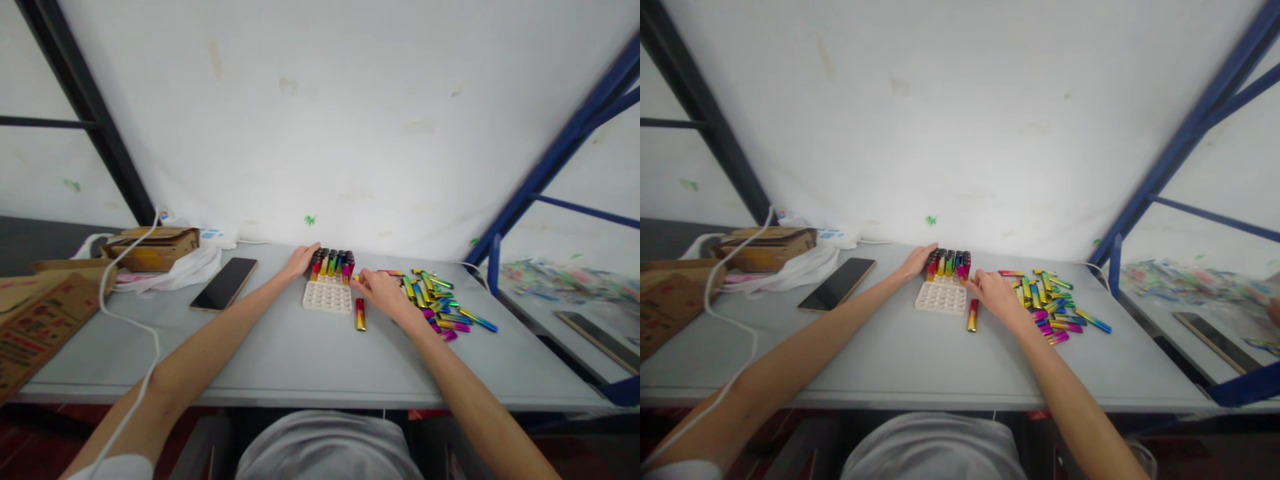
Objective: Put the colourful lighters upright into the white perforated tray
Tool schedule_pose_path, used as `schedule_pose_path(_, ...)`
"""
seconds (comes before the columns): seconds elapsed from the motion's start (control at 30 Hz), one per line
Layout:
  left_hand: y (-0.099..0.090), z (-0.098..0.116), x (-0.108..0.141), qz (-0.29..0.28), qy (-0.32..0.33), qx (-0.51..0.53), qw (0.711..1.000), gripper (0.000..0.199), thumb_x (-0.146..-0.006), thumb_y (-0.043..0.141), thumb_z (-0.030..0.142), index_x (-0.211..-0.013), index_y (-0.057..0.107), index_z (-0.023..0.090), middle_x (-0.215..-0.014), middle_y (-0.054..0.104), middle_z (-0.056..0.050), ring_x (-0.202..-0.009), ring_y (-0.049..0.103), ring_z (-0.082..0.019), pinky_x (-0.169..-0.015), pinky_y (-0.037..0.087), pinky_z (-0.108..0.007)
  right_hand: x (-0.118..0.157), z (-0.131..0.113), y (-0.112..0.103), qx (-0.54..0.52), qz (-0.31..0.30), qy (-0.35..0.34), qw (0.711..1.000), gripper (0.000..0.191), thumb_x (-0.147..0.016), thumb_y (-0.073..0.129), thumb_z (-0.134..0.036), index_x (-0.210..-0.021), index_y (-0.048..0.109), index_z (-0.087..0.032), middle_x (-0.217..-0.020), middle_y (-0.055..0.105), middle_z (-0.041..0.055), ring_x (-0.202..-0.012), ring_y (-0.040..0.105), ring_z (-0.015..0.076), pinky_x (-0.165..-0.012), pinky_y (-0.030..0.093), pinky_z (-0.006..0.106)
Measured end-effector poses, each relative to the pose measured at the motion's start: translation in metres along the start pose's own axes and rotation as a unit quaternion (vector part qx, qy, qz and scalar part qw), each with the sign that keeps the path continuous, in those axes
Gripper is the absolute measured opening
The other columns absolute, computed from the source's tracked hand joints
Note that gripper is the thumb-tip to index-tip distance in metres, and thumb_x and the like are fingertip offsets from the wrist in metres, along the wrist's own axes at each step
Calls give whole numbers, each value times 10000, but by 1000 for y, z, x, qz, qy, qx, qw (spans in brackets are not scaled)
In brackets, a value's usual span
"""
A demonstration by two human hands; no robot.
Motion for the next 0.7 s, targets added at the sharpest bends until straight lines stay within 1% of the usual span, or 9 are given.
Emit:
schedule_pose_path(0.07, 1, 1, 0, -4, 2, -7, 1000, 615, -800, 452, 748, -532, 521, 199, -505, 475, 13, -627, 467, -177, -653, 355, -309, 3, -1, -7, -16, 23, 8, 1000, 329, -1040, 474, -479, -999, 636, -195, -876, 742, 61, -831, 676, 204, -672, 362, 273)
schedule_pose_path(0.17, 1, 1, 0, -4, 4, -11, 1000, 613, -801, 443, 748, -535, 516, 201, -509, 471, 12, -630, 464, -177, -648, 353, -307, 2, -5, -16, -27, 58, 39, 997, 408, -1012, 473, -575, -967, 643, -207, -868, 741, 58, -814, 674, 209, -658, 359, 276)
schedule_pose_path(0.3, 1, -2, -2, -2, 4, -8, 1000, 616, -806, 449, 747, -537, 523, 197, -521, 491, 0, -639, 473, -182, -634, 350, -305, -10, -8, -8, -7, 40, 82, 996, 520, -979, 450, -666, -906, 671, -201, -850, 742, 95, -804, 675, 231, -666, 374, 287)
schedule_pose_path(0.43, 2, -2, -2, -6, 8, 2, 1000, 617, -805, 459, 748, -529, 516, 200, -513, 499, -3, -634, 487, -187, -624, 351, -305, -14, 0, -4, 13, 36, 102, 994, 529, -989, 434, -655, -906, 694, -202, -845, 748, 107, -809, 678, 240, -657, 364, 288)
schedule_pose_path(0.53, 3, -2, -1, -8, 5, 1, 1000, 619, -808, 453, 749, -528, 513, 200, -514, 497, -3, -630, 483, -185, -623, 351, -305, -7, 8, -11, -5, 36, 97, 995, 542, -985, 438, -659, -868, 705, -202, -800, 745, 90, -759, 667, 220, -627, 339, 283)
schedule_pose_path(0.6, 2, -1, -1, -4, 5, 0, 1000, 618, -808, 451, 748, -529, 509, 200, -519, 497, -1, -629, 474, -181, -626, 352, -305, 0, 9, -18, -23, 33, 79, 996, 550, -987, 440, -652, -820, 708, -201, -768, 739, 78, -713, 652, 203, -623, 334, 283)
schedule_pose_path(0.67, 1, 0, 0, 0, 5, -3, 1000, 614, -804, 453, 747, -527, 503, 201, -518, 492, 2, -627, 466, -178, -628, 351, -305, 6, 8, -21, -34, 9, 56, 998, 558, -986, 451, -641, -761, 707, -200, -724, 727, 71, -671, 635, 191, -619, 331, 284)
schedule_pose_path(0.7, 1, 0, 0, 0, 3, -5, 1000, 613, -801, 453, 746, -525, 500, 202, -512, 484, 4, -623, 460, -176, -628, 349, -305, 8, 7, -20, -35, -15, 49, 998, 566, -976, 468, -646, -722, 703, -198, -690, 713, 70, -646, 624, 188, -608, 327, 285)
Point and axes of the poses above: each hand's wrist, its own x-axis away from the middle knuckle, its own y-axis out of the palm, z = x × y, the point moved 9 cm from there along -x, towards the middle knuckle
